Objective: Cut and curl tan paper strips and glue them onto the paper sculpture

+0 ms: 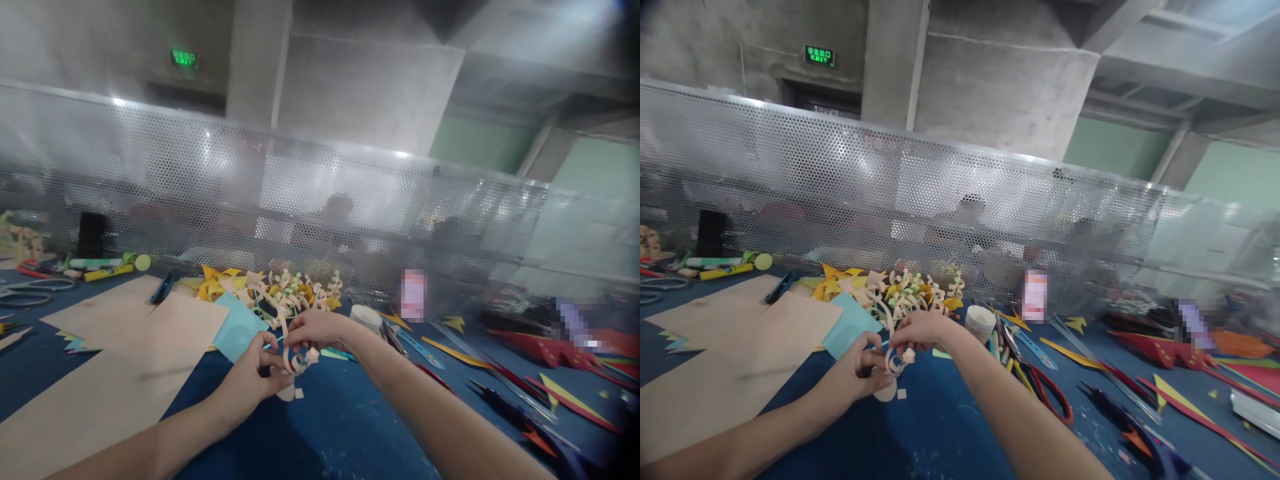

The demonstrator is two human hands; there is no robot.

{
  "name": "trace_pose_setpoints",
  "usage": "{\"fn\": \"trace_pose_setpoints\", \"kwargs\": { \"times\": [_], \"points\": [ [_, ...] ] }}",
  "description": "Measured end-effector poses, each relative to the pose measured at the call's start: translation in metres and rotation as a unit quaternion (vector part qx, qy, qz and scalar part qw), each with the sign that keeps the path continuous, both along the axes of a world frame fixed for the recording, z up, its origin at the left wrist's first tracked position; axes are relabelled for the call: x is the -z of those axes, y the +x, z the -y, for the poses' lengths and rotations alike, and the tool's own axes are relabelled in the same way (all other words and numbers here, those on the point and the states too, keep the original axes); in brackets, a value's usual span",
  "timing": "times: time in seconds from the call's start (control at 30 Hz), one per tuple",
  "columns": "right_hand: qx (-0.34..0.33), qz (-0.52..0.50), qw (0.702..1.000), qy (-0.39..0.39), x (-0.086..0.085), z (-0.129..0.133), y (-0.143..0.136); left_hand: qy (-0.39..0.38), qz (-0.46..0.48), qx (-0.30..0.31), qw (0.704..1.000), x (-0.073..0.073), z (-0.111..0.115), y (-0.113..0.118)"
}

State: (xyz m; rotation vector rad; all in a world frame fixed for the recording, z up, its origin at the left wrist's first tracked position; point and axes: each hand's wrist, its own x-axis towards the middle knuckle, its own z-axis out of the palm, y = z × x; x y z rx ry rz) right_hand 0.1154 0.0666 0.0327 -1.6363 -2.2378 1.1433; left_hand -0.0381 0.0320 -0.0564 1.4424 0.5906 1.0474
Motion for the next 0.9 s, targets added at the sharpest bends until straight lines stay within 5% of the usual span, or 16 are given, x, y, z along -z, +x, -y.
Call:
{"fn": "trace_pose_setpoints", "kwargs": {
  "times": [0.23,0.6,0.9],
  "points": [
    [0.053,-0.09,0.993,0.047,0.028,0.006,0.016,-0.053,0.006,0.005,0.999,-0.005,-0.001,0.0],
    [-0.011,-0.175,0.966,0.193,0.061,0.015,0.024,-0.083,0.022,0.01,0.996,-0.008,-0.001,-0.001],
    [0.012,-0.207,0.955,0.211,0.048,0.039,0.022,-0.118,0.016,-0.022,0.993,-0.014,0.002,0.0]
  ]
}}
